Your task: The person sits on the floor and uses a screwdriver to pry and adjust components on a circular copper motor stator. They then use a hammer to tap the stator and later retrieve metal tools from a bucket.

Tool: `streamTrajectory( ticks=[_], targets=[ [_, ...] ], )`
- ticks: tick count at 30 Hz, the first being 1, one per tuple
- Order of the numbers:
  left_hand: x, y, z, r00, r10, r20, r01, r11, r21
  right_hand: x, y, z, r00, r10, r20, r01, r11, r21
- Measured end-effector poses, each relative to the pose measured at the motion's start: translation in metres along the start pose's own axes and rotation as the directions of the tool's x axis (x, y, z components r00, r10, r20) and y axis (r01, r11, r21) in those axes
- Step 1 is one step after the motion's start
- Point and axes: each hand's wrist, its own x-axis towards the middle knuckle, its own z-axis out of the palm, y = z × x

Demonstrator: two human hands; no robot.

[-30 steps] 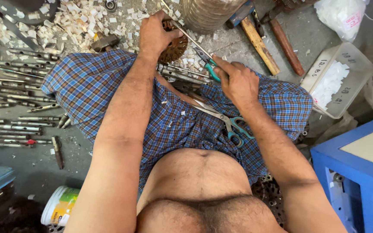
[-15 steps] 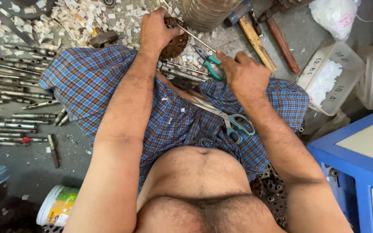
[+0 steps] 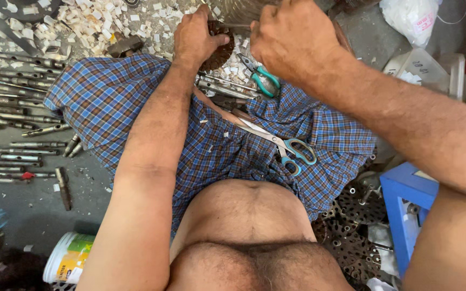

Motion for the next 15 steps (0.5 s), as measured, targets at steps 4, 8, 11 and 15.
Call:
streamTrajectory(
  ticks=[4, 8, 11, 15],
  targets=[
    [-0.001, 0.009, -0.01, 1.0, 0.004, 0.028, -0.004, 1.0, 0.019, 0.001, 0.012, -0.001, 0.997, -0.05, -0.066, 0.048, 0.998, -0.035],
    [-0.003, 0.013, -0.016, 0.994, -0.033, 0.102, 0.034, 0.999, -0.01, -0.011, 0.009, -0.004, 0.992, -0.078, -0.096, 0.067, 0.991, -0.114],
    [-0.003, 0.013, -0.015, 0.997, 0.016, 0.077, -0.016, 1.0, -0.007, -0.011, 0.008, -0.004, 0.994, -0.096, -0.06, 0.09, 0.99, -0.105],
    [-0.004, 0.006, -0.007, 0.997, 0.052, 0.051, -0.055, 0.997, 0.056, 0.001, 0.02, 0.0, 0.987, -0.158, 0.035, 0.159, 0.987, -0.022]
  ],
)
